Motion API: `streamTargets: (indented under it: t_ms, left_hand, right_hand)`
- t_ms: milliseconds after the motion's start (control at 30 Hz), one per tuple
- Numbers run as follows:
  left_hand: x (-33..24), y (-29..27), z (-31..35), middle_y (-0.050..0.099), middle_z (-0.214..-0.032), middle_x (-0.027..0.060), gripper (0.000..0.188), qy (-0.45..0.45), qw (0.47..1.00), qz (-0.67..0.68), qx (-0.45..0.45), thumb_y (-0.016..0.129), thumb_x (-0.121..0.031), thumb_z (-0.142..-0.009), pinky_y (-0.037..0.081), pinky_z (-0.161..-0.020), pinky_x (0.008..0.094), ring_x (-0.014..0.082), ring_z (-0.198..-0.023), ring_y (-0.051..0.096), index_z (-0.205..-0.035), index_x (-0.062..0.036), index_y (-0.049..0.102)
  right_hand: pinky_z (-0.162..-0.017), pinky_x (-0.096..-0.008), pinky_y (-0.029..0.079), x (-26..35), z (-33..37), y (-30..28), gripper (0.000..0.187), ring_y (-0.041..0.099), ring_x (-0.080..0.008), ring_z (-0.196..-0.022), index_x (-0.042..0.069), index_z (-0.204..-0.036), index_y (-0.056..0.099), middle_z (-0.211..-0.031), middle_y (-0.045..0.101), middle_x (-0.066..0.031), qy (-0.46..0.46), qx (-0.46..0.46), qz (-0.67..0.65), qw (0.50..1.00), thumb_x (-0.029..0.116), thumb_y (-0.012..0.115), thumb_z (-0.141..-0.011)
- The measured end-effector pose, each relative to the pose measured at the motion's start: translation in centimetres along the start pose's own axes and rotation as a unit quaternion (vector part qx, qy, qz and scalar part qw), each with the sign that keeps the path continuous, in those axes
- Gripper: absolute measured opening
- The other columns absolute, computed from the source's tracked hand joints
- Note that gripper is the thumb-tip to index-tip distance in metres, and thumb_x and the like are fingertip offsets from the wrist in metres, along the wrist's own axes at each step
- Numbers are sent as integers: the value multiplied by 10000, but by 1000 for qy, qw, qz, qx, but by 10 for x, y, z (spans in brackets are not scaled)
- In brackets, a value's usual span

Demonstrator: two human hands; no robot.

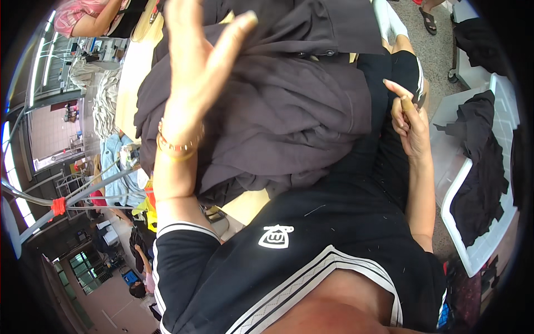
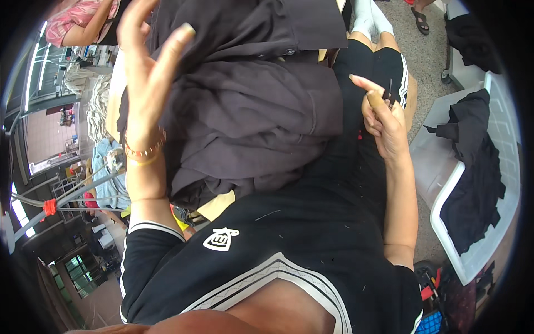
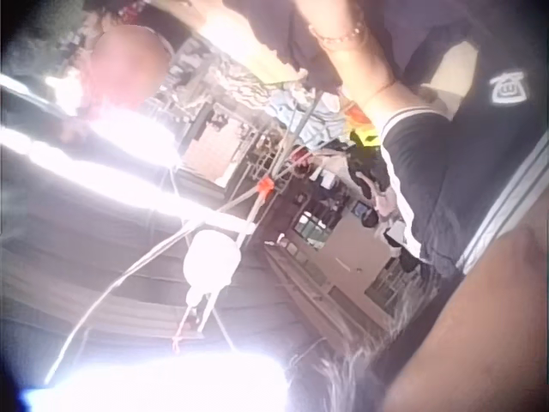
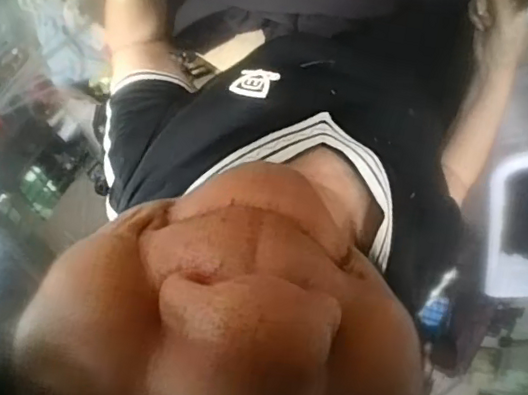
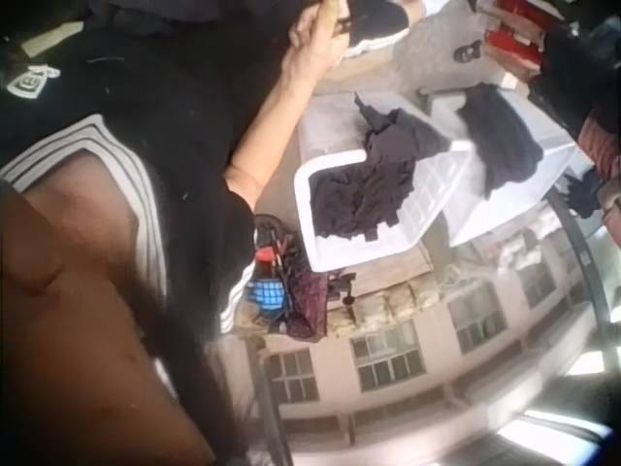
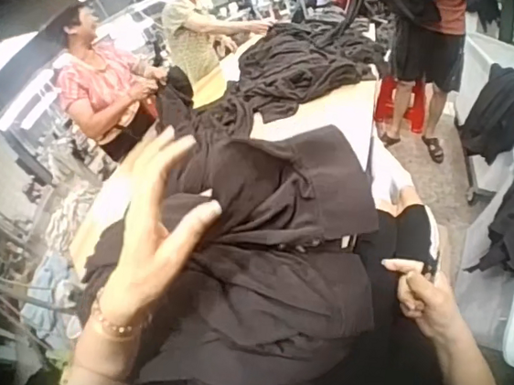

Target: Trimming loose threads from black garments using small snips in a factory setting.

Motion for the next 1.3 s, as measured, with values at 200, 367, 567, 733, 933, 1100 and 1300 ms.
streamTargets:
  t_ms: [200, 367, 567, 733, 933, 1100, 1300]
  left_hand:
    - [26, 36, 37, 602, -1206, 119, 233, -12, 970, -53, 236, 685, -126, -835, 430, -984, 373, 301, -1163, 551, -1057, -54, 672]
    - [17, 101, 32, 656, -912, 118, 99, 34, 947, -68, 313, 628, -65, -838, 517, -740, 369, 320, -858, 645, -910, -15, 674]
    - [40, 149, 37, 637, -883, 99, 142, 38, 940, -99, 323, 650, -177, -839, 519, -707, 392, 311, -811, 638, -868, -46, 696]
    - [53, 160, 53, 659, -854, 96, 333, -71, 906, -147, 391, 715, -397, -796, 523, -701, 376, 283, -812, 660, -847, -68, 739]
    - [69, 174, 62, 707, -804, 94, 289, -140, 879, -128, 437, 733, -363, -764, 522, -718, 384, 278, -798, 676, -891, -104, 755]
    - [79, 174, 65, 708, -784, 77, 251, -162, 894, -86, 410, 731, -324, -771, 510, -693, 350, 242, -762, 675, -882, -101, 753]
    - [78, 161, 60, 671, -831, 113, 229, -230, 910, 95, 331, 690, -254, -815, 483, -741, 359, 249, -790, 641, -860, -31, 711]
  right_hand:
    - [-395, -145, 198, -19, -2, -3, 379, 260, 28, -467, -32, -1223, 580, -603, 367, 81, 49, -5, -38, 998, 257, 536, -982]
    - [-418, -153, 202, -24, -4, 2, 306, 279, 26, -479, 18, -1178, 629, -613, 391, 89, 76, 3, -8, 997, 224, 555, -964]
    - [-439, -170, 190, -22, 5, -8, 283, 283, 15, -496, 59, -1173, 655, -632, 396, 97, 68, -28, 103, 992, 212, 573, -950]
    - [-443, -177, 197, -29, 1, -12, 270, 294, 12, -503, 64, -1163, 663, -633, 407, 99, 77, -32, 100, 991, 194, 584, -941]
    - [-449, -174, 202, -35, -4, -5, 243, 302, 15, -507, 81, -1140, 681, -630, 408, 104, 90, -28, 135, 986, 176, 582, -940]
    - [-461, -178, 216, -37, -6, -13, 236, 319, 13, -521, 85, -1135, 685, -638, 427, 103, 86, -42, 152, 984, 173, 605, -931]
    - [-538, -177, 273, -22, -21, -3, 241, 363, 7, -592, 63, -1140, 675, -671, 461, 102, 19, -12, 207, 978, 150, 617, -923]
Point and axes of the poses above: each hand's wrist, its own z-axis away from the middle knuckle, its own y-axis out of the palm, x = y × z, the point moved 7 cm from there along -z, towards the middle knuckle
